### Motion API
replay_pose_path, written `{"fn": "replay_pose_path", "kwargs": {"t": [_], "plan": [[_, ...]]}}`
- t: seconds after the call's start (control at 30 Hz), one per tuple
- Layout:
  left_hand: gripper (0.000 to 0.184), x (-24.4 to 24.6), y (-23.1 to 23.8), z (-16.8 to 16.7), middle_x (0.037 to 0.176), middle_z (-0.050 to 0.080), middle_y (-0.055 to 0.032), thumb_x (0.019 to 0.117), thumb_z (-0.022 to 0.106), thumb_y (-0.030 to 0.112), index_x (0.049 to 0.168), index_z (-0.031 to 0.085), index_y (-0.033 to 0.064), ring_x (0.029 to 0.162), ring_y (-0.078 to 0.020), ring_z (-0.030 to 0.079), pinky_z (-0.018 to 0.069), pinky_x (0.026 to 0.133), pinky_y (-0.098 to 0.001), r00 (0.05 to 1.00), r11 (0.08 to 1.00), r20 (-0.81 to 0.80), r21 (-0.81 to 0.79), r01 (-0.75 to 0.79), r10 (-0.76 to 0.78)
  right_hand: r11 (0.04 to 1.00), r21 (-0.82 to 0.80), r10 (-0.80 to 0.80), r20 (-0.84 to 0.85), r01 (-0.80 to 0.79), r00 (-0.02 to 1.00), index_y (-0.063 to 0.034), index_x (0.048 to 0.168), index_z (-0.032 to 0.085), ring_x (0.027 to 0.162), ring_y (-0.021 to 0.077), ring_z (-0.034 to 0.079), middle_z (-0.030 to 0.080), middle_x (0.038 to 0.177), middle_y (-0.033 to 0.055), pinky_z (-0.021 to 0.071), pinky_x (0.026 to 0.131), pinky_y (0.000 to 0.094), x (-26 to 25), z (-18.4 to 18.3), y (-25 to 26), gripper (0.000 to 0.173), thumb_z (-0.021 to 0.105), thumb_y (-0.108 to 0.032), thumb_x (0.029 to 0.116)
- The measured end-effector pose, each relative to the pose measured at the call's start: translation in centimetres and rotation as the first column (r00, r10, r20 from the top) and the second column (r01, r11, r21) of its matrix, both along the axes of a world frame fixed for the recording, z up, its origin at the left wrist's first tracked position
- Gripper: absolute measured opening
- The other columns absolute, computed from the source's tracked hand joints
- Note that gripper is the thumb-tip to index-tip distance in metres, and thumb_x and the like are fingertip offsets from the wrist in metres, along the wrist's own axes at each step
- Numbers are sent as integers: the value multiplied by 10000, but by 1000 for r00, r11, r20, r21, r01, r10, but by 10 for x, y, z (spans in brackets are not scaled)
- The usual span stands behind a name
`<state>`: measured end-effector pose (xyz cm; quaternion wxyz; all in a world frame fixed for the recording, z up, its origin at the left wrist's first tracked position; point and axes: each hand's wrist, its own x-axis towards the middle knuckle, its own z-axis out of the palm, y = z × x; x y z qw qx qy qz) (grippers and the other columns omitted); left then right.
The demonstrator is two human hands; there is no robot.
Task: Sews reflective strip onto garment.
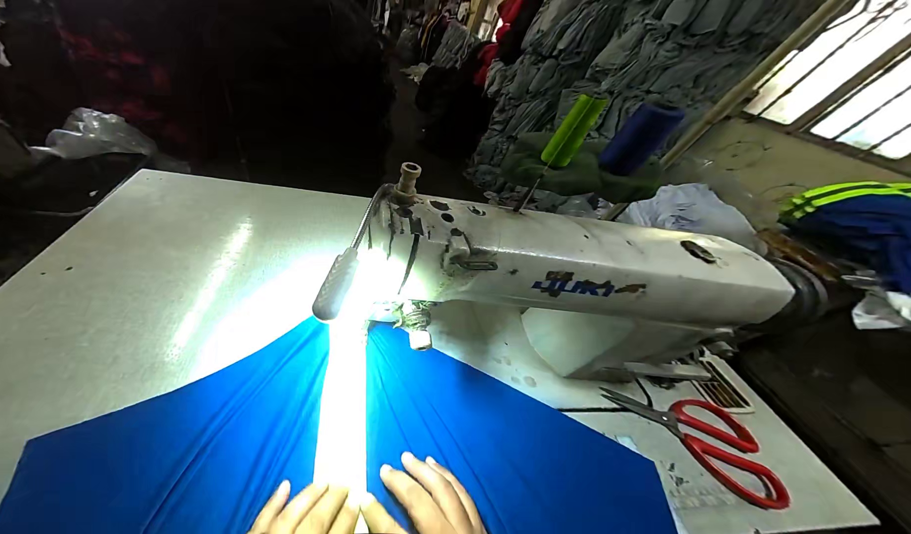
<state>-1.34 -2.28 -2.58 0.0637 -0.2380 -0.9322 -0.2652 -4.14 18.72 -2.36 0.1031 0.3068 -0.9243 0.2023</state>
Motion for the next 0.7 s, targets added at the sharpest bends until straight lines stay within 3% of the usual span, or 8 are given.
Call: {"fn": "replay_pose_path", "kwargs": {"t": [0.27, 0.43, 0.6, 0.67, 0.7], "plan": [[434, -69, -12, 6, 1466, 587, -125, 1059, 497, 282, 1422, 597, 68, 1398, -320, 520, 320, 1175, -618, 993, 997, 110, -52, 52, -46, 998, 70, 3, -47, 0, 999, -228, 1200, 779, 1276, 346, 620, 712, 1291, 94, 493, 1055, 528, -64, 4, -7, 269, 612, -249, 990], [496, -115, -18, -7, 1485, 574, -59, 1053, 394, 376, 1445, 586, 140, 1422, -259, 495, 328, 1181, -588, 998, 992, 32, -115, 55, -52, 996, 85, -8, -165, 22, 986, -283, 1200, 775, 1258, 296, 635, 718, 1283, 39, 525, 1019, 492, -108, -6, -9, 310, 541, -307, 998], [531, -151, -25, 9, 1621, 411, -18, 1059, 355, 362, 1550, 462, 188, 1521, -199, 336, 187, 1260, -516, 972, 975, 222, -185, 123, -80, 978, 189, -75, -57, 85, 996, -314, 1282, 736, 1347, 294, 566, 660, 1390, 38, 457, 1097, 507, -127, 7, -14, 353, 501, -357, 1021], [517, -145, -26, 9, 1603, 440, -41, 1049, 398, 366, 1523, 502, 185, 1507, -238, 369, 237, 1228, -576, 990, 969, 111, -219, 112, -89, 988, 138, -60, -105, 74, 993, -255, 1198, 779, 1303, 304, 604, 682, 1355, 49, 494, 1056, 518, -110, 13, -19, 307, 552, -312, 999], [476, -137, -25, 9, 1538, 521, -68, 1031, 451, 345, 1448, 587, 160, 1453, -275, 454, 306, 1184, -610, 994, 972, 5, -209, 104, -105, 993, 106, -35, -123, 48, 992, -219, 1153, 795, 1268, 305, 632, 702, 1321, 57, 515, 1030, 520, -98, 13, -19, 280, 576, -289, 992]]}}
